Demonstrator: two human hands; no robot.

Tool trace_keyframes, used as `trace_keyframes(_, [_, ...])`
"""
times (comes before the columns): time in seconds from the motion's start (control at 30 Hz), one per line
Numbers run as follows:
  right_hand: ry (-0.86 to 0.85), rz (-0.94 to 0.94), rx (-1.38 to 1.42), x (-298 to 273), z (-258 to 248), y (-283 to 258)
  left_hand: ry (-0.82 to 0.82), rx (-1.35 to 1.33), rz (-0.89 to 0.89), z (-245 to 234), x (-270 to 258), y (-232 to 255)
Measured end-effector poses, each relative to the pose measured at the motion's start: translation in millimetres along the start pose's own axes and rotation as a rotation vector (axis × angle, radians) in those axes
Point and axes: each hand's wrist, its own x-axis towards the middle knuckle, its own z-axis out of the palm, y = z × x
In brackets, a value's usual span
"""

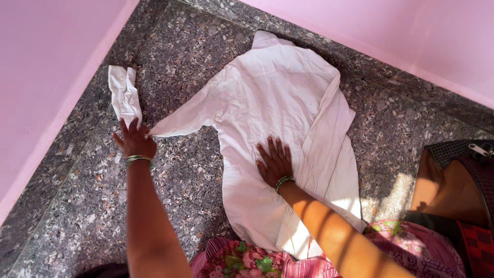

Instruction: The person buttons a white shirt while it lies on the floor, then folds the sleeves and the body of the shirt into a square and places it inside a bag.

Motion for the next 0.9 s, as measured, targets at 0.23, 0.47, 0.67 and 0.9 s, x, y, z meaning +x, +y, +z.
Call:
trace_keyframes(0.23, [0.007,0.007,0.021,0.5,-0.4,-1.8,-0.156,-0.547,0.035,-94.3,10.6,-40.4])
trace_keyframes(0.47, [0.003,0.014,0.032,1.6,-1.5,-2.0,-0.637,0.266,-0.104,-166.7,4.6,-33.5])
trace_keyframes(0.67, [0.023,0.002,0.016,0.4,-1.1,-3.5,-0.281,-0.557,-0.032,-144.6,-12.1,-127.0])
trace_keyframes(0.9, [-0.018,0.019,-0.003,2.4,-0.7,-3.3,-0.276,-0.321,-0.131,-178.6,-1.7,-118.3])
